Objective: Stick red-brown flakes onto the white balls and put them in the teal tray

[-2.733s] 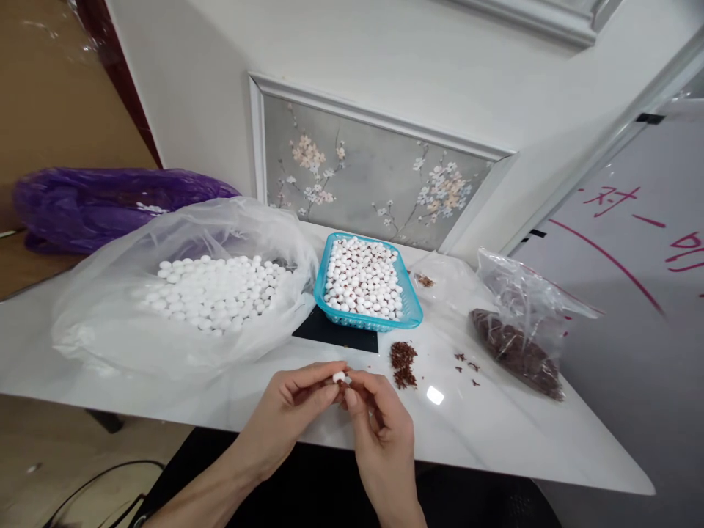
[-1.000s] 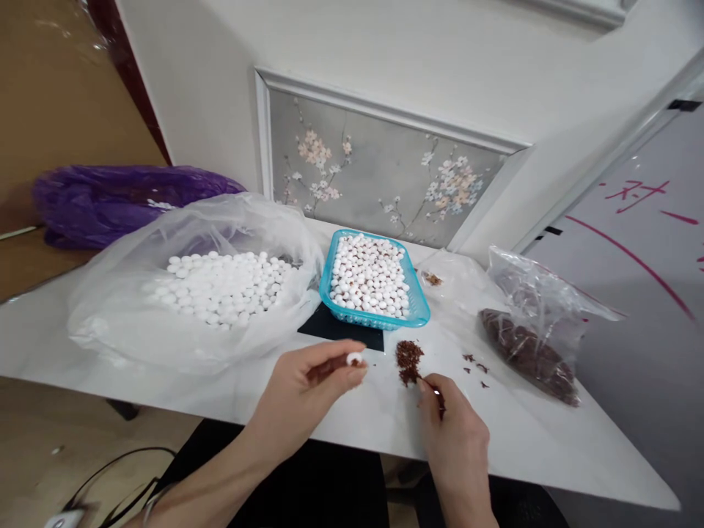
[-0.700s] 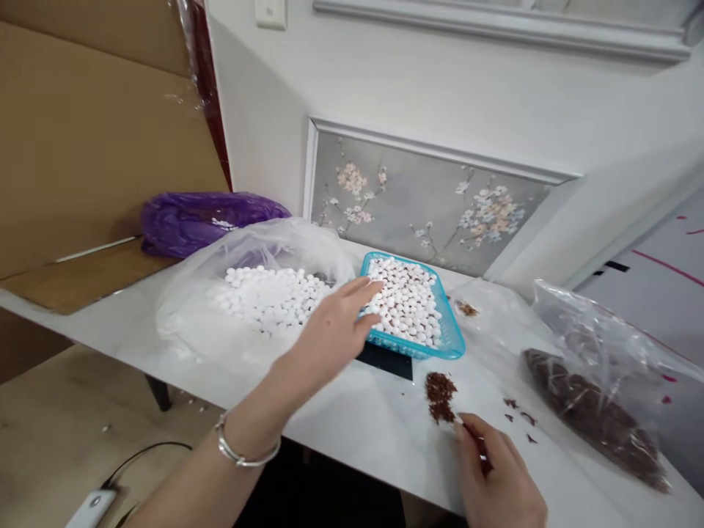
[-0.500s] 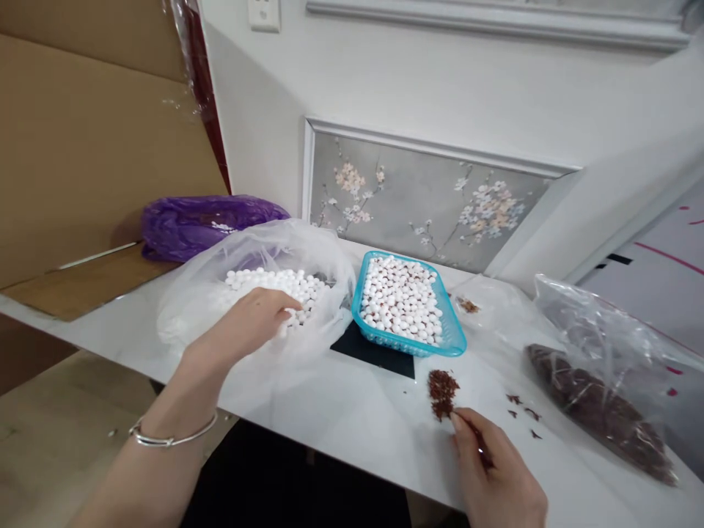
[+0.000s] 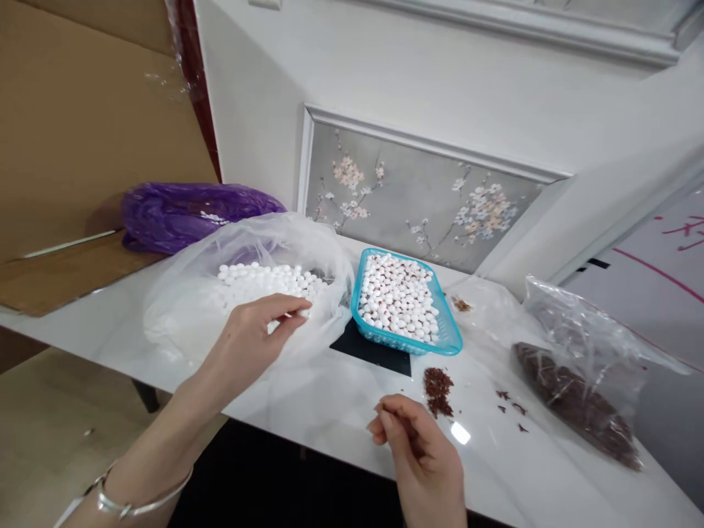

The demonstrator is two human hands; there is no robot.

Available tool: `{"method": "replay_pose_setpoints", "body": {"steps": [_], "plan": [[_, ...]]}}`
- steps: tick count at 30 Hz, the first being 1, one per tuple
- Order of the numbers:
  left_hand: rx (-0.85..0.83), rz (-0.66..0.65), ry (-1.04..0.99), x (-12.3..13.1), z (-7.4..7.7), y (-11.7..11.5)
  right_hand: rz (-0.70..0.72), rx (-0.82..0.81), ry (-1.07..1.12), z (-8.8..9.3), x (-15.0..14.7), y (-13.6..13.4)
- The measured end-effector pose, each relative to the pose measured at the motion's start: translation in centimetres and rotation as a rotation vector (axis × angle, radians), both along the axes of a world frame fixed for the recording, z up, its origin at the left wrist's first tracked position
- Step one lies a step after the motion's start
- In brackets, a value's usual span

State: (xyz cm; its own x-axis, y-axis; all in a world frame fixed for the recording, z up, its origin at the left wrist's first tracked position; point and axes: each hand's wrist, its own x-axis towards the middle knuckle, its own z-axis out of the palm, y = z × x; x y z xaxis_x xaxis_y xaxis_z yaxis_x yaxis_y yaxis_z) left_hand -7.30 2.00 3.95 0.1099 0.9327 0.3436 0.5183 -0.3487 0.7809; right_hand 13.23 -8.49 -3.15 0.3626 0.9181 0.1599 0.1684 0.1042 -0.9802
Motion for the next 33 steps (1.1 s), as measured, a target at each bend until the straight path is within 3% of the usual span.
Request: {"method": "replay_pose_setpoints", "body": {"steps": [5, 7, 10, 16, 33], "plan": [[-0.651, -0.343, -0.764, 3.9, -1.6, -4.1, 0.058, 0.005, 0.151, 1.6, -1.1, 0.0], [-0.85, -0.412, -0.961, 5.1, -2.7, -4.8, 0.075, 0.027, 0.178, 2.2, -1.1, -0.1], [-1.006, -0.424, -1.139, 6.1, -4.5, -4.8, 0.105, 0.038, 0.182, 2.4, -0.9, -0.1], [-1.022, -0.451, -1.206, 6.7, -6.3, -4.3, 0.15, 0.06, 0.126, 1.5, -0.3, 0.2], [-0.956, -0.442, -1.118, 6.9, -6.4, -4.7, 0.195, 0.088, 0.122, 1.5, -1.1, 0.9]]}}
